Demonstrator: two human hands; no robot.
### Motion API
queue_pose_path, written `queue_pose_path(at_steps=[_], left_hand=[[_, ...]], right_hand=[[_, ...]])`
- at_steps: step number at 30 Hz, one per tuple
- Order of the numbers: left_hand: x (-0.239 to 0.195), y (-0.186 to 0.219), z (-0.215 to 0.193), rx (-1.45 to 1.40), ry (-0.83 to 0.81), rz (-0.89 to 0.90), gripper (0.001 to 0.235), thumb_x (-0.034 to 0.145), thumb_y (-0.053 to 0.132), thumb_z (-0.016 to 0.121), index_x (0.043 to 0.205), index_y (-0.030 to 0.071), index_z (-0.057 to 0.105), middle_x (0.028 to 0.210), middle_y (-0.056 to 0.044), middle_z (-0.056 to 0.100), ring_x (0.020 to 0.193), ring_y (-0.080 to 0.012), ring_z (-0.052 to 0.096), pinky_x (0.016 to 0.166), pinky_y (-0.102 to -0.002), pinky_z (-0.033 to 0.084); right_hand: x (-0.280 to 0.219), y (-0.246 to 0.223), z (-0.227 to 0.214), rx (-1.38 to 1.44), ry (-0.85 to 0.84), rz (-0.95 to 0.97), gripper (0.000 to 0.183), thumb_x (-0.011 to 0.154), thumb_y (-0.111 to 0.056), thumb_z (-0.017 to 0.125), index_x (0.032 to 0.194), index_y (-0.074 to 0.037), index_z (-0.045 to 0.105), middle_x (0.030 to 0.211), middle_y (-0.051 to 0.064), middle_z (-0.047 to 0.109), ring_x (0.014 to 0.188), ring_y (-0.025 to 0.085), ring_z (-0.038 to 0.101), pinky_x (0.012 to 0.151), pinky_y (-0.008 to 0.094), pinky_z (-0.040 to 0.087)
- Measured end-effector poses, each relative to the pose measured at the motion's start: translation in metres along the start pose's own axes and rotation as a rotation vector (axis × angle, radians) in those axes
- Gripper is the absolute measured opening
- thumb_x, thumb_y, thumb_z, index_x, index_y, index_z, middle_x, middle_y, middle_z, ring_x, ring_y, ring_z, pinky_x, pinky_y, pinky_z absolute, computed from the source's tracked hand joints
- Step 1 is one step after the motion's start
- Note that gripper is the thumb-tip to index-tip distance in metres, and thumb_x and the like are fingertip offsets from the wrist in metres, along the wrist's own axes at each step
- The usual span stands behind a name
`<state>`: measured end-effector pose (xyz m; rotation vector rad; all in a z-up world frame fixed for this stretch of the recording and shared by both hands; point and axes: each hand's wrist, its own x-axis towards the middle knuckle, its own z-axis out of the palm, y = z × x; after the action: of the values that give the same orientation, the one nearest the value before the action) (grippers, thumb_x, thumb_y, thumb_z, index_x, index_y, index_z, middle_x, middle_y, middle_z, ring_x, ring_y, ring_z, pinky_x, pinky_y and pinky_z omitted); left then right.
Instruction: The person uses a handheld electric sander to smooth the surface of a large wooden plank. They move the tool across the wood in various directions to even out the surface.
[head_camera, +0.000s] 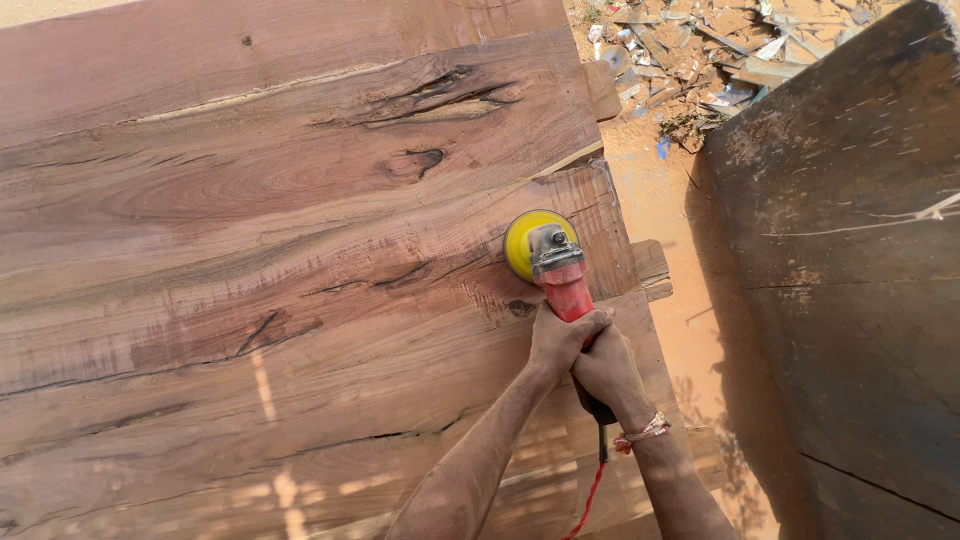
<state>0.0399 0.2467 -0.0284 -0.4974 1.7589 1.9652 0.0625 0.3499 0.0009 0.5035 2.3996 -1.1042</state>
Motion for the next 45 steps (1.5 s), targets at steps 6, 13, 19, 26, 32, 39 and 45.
queue_pose_path(at_steps=[6, 13, 19, 26, 32, 39, 45], left_hand=[[0.018, -0.002, 0.053, 0.261, -0.21, -0.096, 0.077, 0.06, 0.051, 0.087, 0.116, 0.003, 0.064, 0.106, -0.012, 0.073, 0.099, -0.0235, 0.073, 0.088, -0.038, 0.057], [-0.021, -0.009, -0.001, 0.417, -0.199, -0.155, 0.077, 0.06, 0.056, 0.086, 0.109, -0.001, 0.069, 0.104, -0.016, 0.077, 0.095, -0.0233, 0.075, 0.084, -0.037, 0.058], [-0.057, -0.005, -0.075, 0.194, -0.086, -0.089, 0.062, 0.066, 0.039, 0.086, 0.108, -0.001, 0.065, 0.098, -0.011, 0.074, 0.088, -0.0162, 0.071, 0.079, -0.034, 0.059], [-0.1, -0.017, -0.142, 0.054, 0.006, -0.069, 0.056, 0.07, 0.034, 0.087, 0.108, 0.002, 0.061, 0.093, -0.006, 0.071, 0.082, -0.0127, 0.068, 0.074, -0.032, 0.058], [-0.136, -0.038, -0.167, -0.307, 0.29, -0.018, 0.048, 0.081, 0.032, 0.084, 0.1, -0.005, 0.061, 0.088, -0.008, 0.066, 0.074, -0.0142, 0.062, 0.066, -0.033, 0.055], [-0.1, -0.025, -0.075, -0.154, 0.13, 0.015, 0.044, 0.073, 0.035, 0.086, 0.093, 0.002, 0.064, 0.085, -0.004, 0.069, 0.074, -0.0116, 0.064, 0.069, -0.031, 0.056], [-0.077, -0.024, -0.004, -0.081, -0.05, -0.03, 0.056, 0.071, 0.044, 0.085, 0.103, 0.002, 0.066, 0.094, -0.008, 0.074, 0.084, -0.0164, 0.071, 0.079, -0.033, 0.059]], right_hand=[[0.0, 0.061, -0.017, 0.102, 0.201, 0.165, 0.037, 0.076, -0.024, 0.077, 0.096, 0.006, 0.07, 0.08, 0.02, 0.075, 0.074, 0.028, 0.076, 0.066, 0.042, 0.058], [-0.033, 0.057, 0.037, 0.282, 0.207, 0.119, 0.045, 0.07, -0.027, 0.08, 0.099, 0.004, 0.066, 0.084, 0.019, 0.075, 0.078, 0.029, 0.076, 0.066, 0.042, 0.059], [-0.062, 0.004, 0.093, 0.195, 0.088, 0.106, 0.044, 0.07, -0.03, 0.08, 0.095, 0.003, 0.067, 0.079, 0.019, 0.076, 0.077, 0.03, 0.079, 0.069, 0.042, 0.06], [-0.108, -0.045, 0.132, 0.148, -0.052, 0.031, 0.04, 0.069, -0.026, 0.076, 0.095, 0.002, 0.066, 0.077, 0.02, 0.077, 0.075, 0.032, 0.079, 0.069, 0.042, 0.061], [-0.11, -0.08, 0.136, -0.153, -0.343, -0.195, 0.04, 0.075, -0.029, 0.076, 0.096, 0.005, 0.066, 0.08, 0.022, 0.075, 0.08, 0.034, 0.077, 0.075, 0.042, 0.061], [-0.093, -0.026, 0.067, -0.018, -0.116, -0.084, 0.037, 0.072, -0.022, 0.075, 0.101, 0.0, 0.069, 0.08, 0.019, 0.077, 0.079, 0.029, 0.078, 0.068, 0.043, 0.058], [-0.066, 0.049, 0.023, 0.086, 0.04, -0.036, 0.032, 0.076, -0.017, 0.074, 0.1, 0.002, 0.069, 0.077, 0.015, 0.076, 0.074, 0.021, 0.075, 0.066, 0.039, 0.057]])
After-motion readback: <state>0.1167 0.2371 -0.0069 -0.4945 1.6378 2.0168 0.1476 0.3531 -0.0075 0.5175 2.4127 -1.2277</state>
